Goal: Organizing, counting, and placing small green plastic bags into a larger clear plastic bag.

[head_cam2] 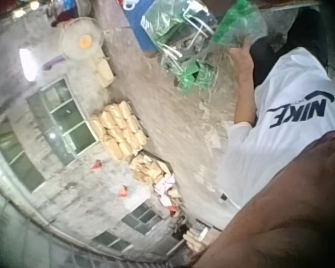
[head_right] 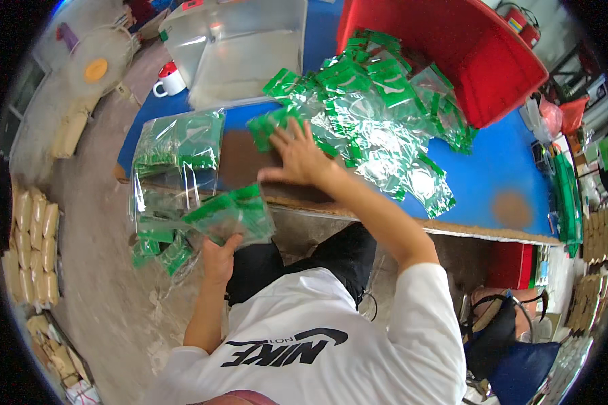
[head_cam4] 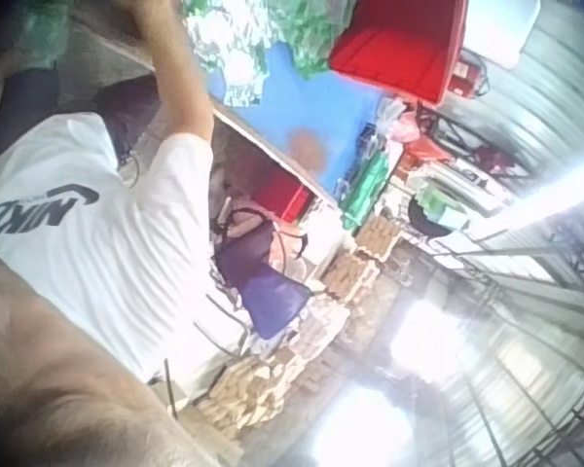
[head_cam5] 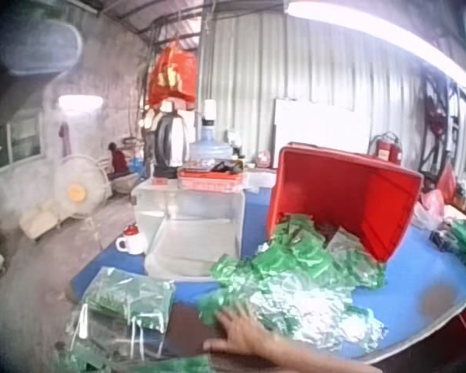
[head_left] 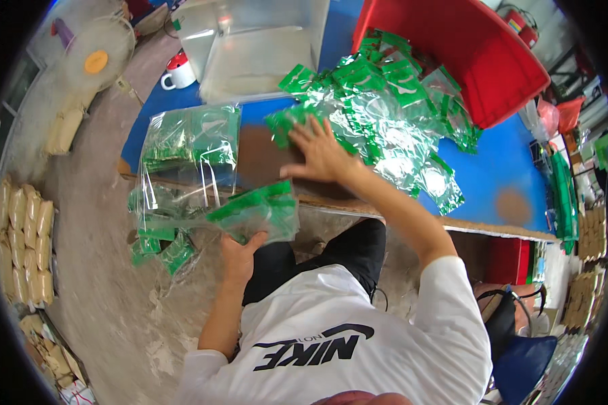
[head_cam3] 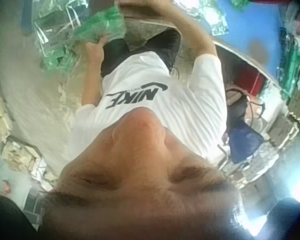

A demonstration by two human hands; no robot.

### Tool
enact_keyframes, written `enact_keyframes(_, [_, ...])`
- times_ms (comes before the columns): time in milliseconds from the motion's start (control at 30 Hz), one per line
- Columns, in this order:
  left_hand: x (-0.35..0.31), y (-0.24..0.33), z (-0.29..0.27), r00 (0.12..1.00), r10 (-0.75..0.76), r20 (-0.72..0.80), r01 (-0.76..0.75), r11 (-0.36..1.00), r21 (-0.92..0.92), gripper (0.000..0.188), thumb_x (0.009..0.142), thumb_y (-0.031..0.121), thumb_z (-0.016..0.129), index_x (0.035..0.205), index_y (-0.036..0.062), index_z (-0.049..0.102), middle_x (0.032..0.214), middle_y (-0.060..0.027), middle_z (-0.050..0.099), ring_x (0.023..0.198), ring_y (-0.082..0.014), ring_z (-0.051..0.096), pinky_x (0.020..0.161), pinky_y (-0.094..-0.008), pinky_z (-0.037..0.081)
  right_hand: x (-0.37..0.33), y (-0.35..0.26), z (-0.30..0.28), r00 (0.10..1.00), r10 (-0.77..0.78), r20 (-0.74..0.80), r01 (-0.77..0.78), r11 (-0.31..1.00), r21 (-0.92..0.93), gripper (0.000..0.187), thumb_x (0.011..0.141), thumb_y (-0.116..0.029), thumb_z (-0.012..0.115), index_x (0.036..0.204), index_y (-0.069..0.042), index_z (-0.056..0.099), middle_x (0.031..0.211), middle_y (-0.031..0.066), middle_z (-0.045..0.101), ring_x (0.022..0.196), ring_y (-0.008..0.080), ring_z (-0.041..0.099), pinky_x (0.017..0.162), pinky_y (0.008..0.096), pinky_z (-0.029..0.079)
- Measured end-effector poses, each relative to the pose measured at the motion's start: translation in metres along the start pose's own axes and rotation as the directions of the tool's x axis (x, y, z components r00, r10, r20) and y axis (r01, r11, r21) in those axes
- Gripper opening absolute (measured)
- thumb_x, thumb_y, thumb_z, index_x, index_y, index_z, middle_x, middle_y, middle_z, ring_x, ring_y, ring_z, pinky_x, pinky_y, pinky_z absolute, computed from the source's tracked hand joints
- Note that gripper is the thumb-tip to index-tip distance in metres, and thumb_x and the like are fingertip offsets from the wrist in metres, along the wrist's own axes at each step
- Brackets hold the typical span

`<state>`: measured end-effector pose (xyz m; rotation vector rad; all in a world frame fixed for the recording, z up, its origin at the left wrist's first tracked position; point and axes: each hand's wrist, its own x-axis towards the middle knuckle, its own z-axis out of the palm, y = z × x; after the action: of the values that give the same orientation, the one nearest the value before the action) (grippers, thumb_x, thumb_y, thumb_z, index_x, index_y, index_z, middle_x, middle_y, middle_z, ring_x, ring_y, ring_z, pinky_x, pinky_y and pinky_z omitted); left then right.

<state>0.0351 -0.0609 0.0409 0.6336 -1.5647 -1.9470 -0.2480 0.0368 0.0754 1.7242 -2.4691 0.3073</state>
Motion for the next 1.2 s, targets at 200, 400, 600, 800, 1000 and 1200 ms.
enact_keyframes(200, [0.003,-0.004,-0.008,0.949,-0.221,0.224,0.299,0.857,-0.421,0.048,0.078,-0.002,0.079,0.122,0.0006,0.059,0.128,-0.0088,0.061,0.114,-0.0226,0.061,0.099,-0.0356,0.046,-0.07,-0.031,0.008,0.91,-0.271,-0.313,0.375,0.86,0.345,0.039,0.09,-0.022,0.073,0.122,-0.003,0.062,0.12,0.0091,0.068,0.113,0.0249,0.065,0.094,0.0382,0.051])
enact_keyframes(400, [0.008,-0.004,0.007,0.988,-0.075,0.137,0.106,0.965,-0.238,0.048,0.084,0.001,0.074,0.129,-0.0001,0.056,0.13,-0.009,0.06,0.119,-0.0222,0.058,0.104,-0.0366,0.043,-0.046,-0.061,-0.06,0.917,0.156,0.367,-0.394,0.211,0.894,0.025,0.103,-0.023,0.056,0.104,0.001,0.064,0.079,-0.0009,0.061,0.072,0.0066,0.056,0.065,0.0281,0.048])
enact_keyframes(600, [0.005,-0.001,0.022,0.926,-0.33,0.185,0.377,0.763,-0.526,0.051,0.09,0.01,0.072,0.136,0.002,0.05,0.13,-0.0084,0.061,0.119,-0.0214,0.058,0.104,-0.0366,0.046,0.081,0.044,0.001,0.908,0.214,-0.36,-0.092,0.94,0.328,0.057,0.097,-0.054,0.053,0.12,-0.003,0.064,0.123,0.0216,0.065,0.111,0.0368,0.063,0.091,0.0498,0.05])
enact_keyframes(800, [-0.003,-0.003,-0.001,0.894,-0.392,0.216,0.434,0.64,-0.634,0.053,0.091,0.005,0.067,0.14,0.0043,0.046,0.136,-0.0086,0.057,0.126,-0.026,0.056,0.107,-0.0423,0.046,0.052,-0.02,0.022,0.999,0.001,-0.049,0.0,1.0,0.005,0.097,0.081,-0.075,0.057,0.145,-0.003,0.046,0.154,0.0197,0.039,0.144,0.0486,0.025,0.116,0.0643,0.017])
enact_keyframes(1000, [-0.002,-0.025,-0.041,0.829,-0.412,0.38,0.558,0.557,-0.615,0.054,0.086,0.002,0.07,0.135,0.0044,0.049,0.131,-0.0101,0.06,0.124,-0.0275,0.058,0.105,-0.045,0.049,-0.063,-0.05,0.001,0.978,-0.17,-0.121,0.194,0.955,0.224,0.076,0.073,-0.029,0.078,0.14,-0.007,0.052,0.146,0.0113,0.051,0.135,0.0351,0.046,0.106,0.0501,0.039])
enact_keyframes(1200, [0.007,-0.005,0.007,0.79,-0.393,0.47,0.61,0.582,-0.538,0.051,0.085,0.002,0.073,0.132,0.0038,0.053,0.128,-0.0092,0.062,0.12,-0.0259,0.061,0.104,-0.043,0.049,-0.098,-0.073,-0.028,0.667,0.745,-0.008,-0.109,0.108,0.988,0.015,0.094,-0.012,0.066,0.099,0.003,0.067,0.077,0.0104,0.066,0.071,0.0091,0.056,0.065,0.0272,0.048])
